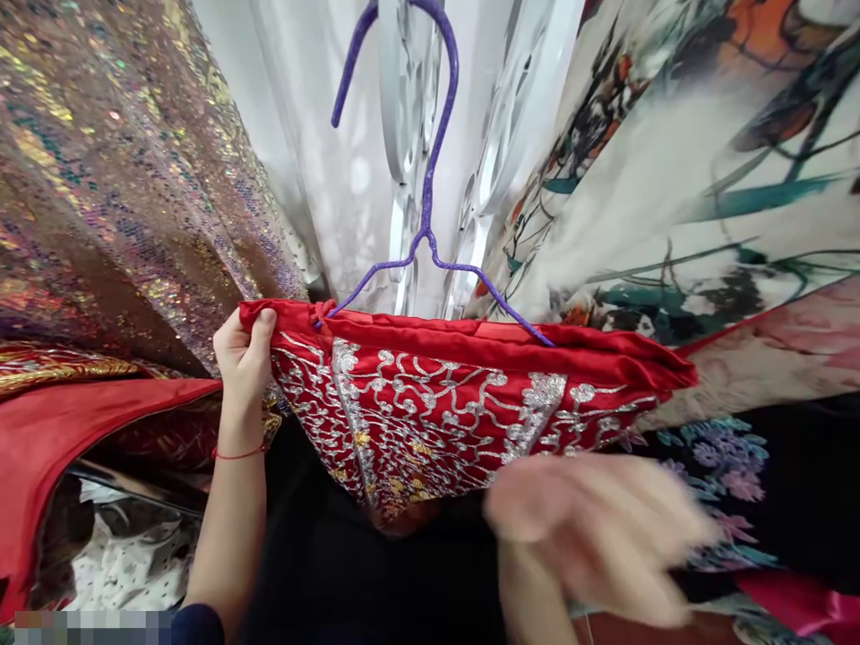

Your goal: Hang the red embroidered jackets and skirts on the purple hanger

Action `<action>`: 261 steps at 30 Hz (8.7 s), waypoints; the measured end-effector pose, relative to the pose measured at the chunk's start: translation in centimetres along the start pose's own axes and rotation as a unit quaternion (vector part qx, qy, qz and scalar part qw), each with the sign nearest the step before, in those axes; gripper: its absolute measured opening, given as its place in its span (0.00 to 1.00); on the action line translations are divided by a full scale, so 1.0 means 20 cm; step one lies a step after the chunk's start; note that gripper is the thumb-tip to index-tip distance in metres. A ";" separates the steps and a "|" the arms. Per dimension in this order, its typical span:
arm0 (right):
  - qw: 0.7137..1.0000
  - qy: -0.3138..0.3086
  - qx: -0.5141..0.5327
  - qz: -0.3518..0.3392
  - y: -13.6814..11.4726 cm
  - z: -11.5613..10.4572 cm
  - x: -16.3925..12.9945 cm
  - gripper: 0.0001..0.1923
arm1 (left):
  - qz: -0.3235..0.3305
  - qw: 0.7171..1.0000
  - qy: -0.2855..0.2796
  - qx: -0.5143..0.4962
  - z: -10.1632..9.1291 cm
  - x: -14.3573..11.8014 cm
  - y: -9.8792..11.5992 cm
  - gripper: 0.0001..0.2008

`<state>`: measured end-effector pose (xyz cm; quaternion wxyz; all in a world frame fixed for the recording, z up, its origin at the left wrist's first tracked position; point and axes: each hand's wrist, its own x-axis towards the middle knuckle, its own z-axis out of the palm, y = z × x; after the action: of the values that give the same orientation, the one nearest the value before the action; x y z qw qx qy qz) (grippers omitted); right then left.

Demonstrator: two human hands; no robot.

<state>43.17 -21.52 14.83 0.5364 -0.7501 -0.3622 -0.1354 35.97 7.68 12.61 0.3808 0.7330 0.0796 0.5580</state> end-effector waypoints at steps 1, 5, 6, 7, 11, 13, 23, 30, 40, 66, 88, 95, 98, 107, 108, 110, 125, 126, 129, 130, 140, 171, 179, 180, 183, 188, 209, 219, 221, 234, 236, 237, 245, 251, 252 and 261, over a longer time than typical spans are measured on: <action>0.999 0.020 -0.007 -0.031 -0.04 0.08 -0.04 0.28 | -0.002 1.000 0.009 0.003 0.00 0.00 0.01 0.20; 0.983 0.094 -0.068 -0.141 -0.11 0.39 -0.08 0.10 | -0.018 1.000 0.019 0.013 -0.03 -0.04 0.04 0.18; 0.983 0.090 -0.079 -0.136 -0.11 0.45 -0.07 0.08 | -0.025 0.999 0.016 0.015 -0.04 -0.06 0.05 0.17; 0.986 0.078 -0.087 -0.120 -0.12 0.51 -0.06 0.07 | -0.033 0.999 0.012 0.016 -0.05 -0.07 0.07 0.17; 0.980 0.080 -0.155 -0.097 -0.15 0.64 -0.07 0.10 | -0.061 0.998 0.006 0.030 -0.11 -0.13 0.13 0.16; 0.974 0.096 -0.182 -0.097 -0.18 0.66 -0.09 0.10 | -0.069 0.997 0.010 0.031 -0.12 -0.15 0.16 0.16; 0.969 0.001 -0.246 0.034 -0.28 0.70 -0.12 0.13 | -0.024 0.996 0.002 0.091 -0.14 -0.23 0.17 0.10; 0.992 -0.083 0.029 0.088 -0.29 0.64 -0.09 0.15 | 0.027 0.977 -0.036 0.209 -0.20 -0.40 0.27 0.06; 0.953 -0.142 0.221 0.151 -0.32 0.61 -0.14 0.13 | -0.011 0.970 -0.125 0.206 -0.08 -0.42 0.27 0.13; 0.920 -0.106 0.323 0.195 -0.36 0.66 -0.11 0.15 | -0.014 0.977 -0.159 0.140 -0.08 -0.35 0.25 0.08; 0.955 -0.019 -0.292 -0.045 -0.56 0.56 0.43 0.12 | -0.023 0.959 -0.159 0.235 0.01 -0.39 0.25 0.11; 0.960 -0.098 -0.247 -0.092 -0.55 0.57 0.38 0.09 | -0.118 0.973 -0.140 0.142 0.00 -0.41 0.28 0.12; 0.968 -0.011 -0.122 -0.218 -0.49 0.53 0.20 0.08 | -0.207 0.972 -0.110 -0.011 -0.02 -0.50 0.27 0.14; 0.971 0.016 -0.112 -0.210 -0.20 0.52 -0.34 0.21 | -0.429 0.853 -0.003 -0.298 -0.13 -0.65 0.26 0.28; 0.979 -0.004 -0.067 -0.193 -0.18 0.53 -0.36 0.23 | -0.433 0.846 -0.003 -0.312 -0.14 -0.64 0.27 0.28; 0.985 -0.051 0.056 -0.155 -0.13 0.53 -0.37 0.26 | -0.421 0.845 -0.009 -0.328 -0.16 -0.64 0.29 0.29; 0.952 -0.065 0.298 0.032 -0.08 0.60 -0.42 0.14 | -0.342 0.904 0.019 -0.254 -0.09 -0.65 0.32 0.20; 0.947 -0.057 0.312 0.047 -0.07 0.60 -0.41 0.13 | -0.370 0.910 -0.010 -0.187 -0.09 -0.66 0.29 0.19; 0.919 -0.039 0.372 0.124 -0.05 0.62 -0.42 0.09 | -0.423 0.890 -0.164 0.039 -0.11 -0.69 0.22 0.18; 0.907 -0.037 0.392 0.151 -0.04 0.62 -0.42 0.08 | -0.436 0.867 -0.215 0.108 -0.12 -0.70 0.21 0.17; 0.821 -0.134 0.472 0.290 -0.10 0.68 -0.36 0.27 | -0.374 0.871 -0.277 0.156 -0.20 -0.66 0.40 0.23; 0.993 -0.101 0.062 -0.024 -0.18 0.51 -0.32 0.14 | -0.281 0.958 -0.036 0.034 -0.10 -0.66 0.34 0.10; 0.978 -0.119 0.173 -0.020 -0.19 0.56 -0.25 0.12 | -0.257 0.951 -0.124 -0.119 -0.18 -0.67 0.35 0.20; 0.978 -0.110 0.175 -0.019 -0.19 0.56 -0.25 0.11 | -0.243 0.953 -0.131 -0.123 -0.19 -0.66 0.35 0.18; 0.977 -0.089 0.195 0.000 -0.19 0.57 -0.27 0.10 | -0.218 0.963 -0.137 -0.076 -0.21 -0.65 0.34 0.09; 0.976 -0.020 0.211 0.053 -0.18 0.59 -0.29 0.03 | -0.122 0.983 -0.135 0.039 -0.21 -0.61 0.32 0.04; 0.999 0.034 -0.001 0.011 -0.25 0.67 -0.13 0.14 | -0.065 0.984 -0.013 0.163 -0.20 -0.62 0.34 0.07; 0.999 -0.021 0.029 0.037 -0.29 0.70 -0.11 0.18 | -0.011 0.992 -0.023 0.120 -0.20 -0.60 0.37 0.11; 0.989 -0.074 0.114 0.061 -0.28 0.69 -0.12 0.21 | -0.013 0.995 -0.027 0.099 -0.20 -0.58 0.37 0.11; 0.882 -0.159 0.333 0.293 -0.16 0.69 -0.17 0.14 | -0.132 0.987 -0.062 0.061 -0.01 -0.41 0.39 0.06; 0.871 -0.170 0.344 0.306 -0.17 0.69 -0.16 0.17 | -0.138 0.987 -0.078 0.041 -0.02 -0.41 0.40 0.08; 0.871 -0.170 0.345 0.305 -0.17 0.68 -0.15 0.17 | -0.137 0.987 -0.080 0.030 -0.02 -0.41 0.41 0.08; 0.900 -0.130 0.336 0.247 -0.17 0.65 -0.15 0.13 | -0.216 0.974 -0.047 -0.054 -0.05 -0.46 0.40 0.13; 0.890 -0.104 0.375 0.237 -0.19 0.68 -0.17 0.11 | -0.264 0.958 -0.005 -0.112 -0.09 -0.46 0.40 0.11; 0.889 -0.096 0.383 0.234 -0.20 0.68 -0.17 0.10 | -0.268 0.956 -0.010 -0.122 -0.09 -0.47 0.40 0.11; 0.878 -0.054 0.431 0.199 -0.22 0.65 -0.15 0.03 | -0.123 0.991 -0.042 -0.040 -0.09 -0.48 0.39 0.05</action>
<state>35.68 -10.24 11.14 0.8021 -0.5071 -0.2560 0.1845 28.47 -2.07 10.54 0.4783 0.7244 0.1306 0.4790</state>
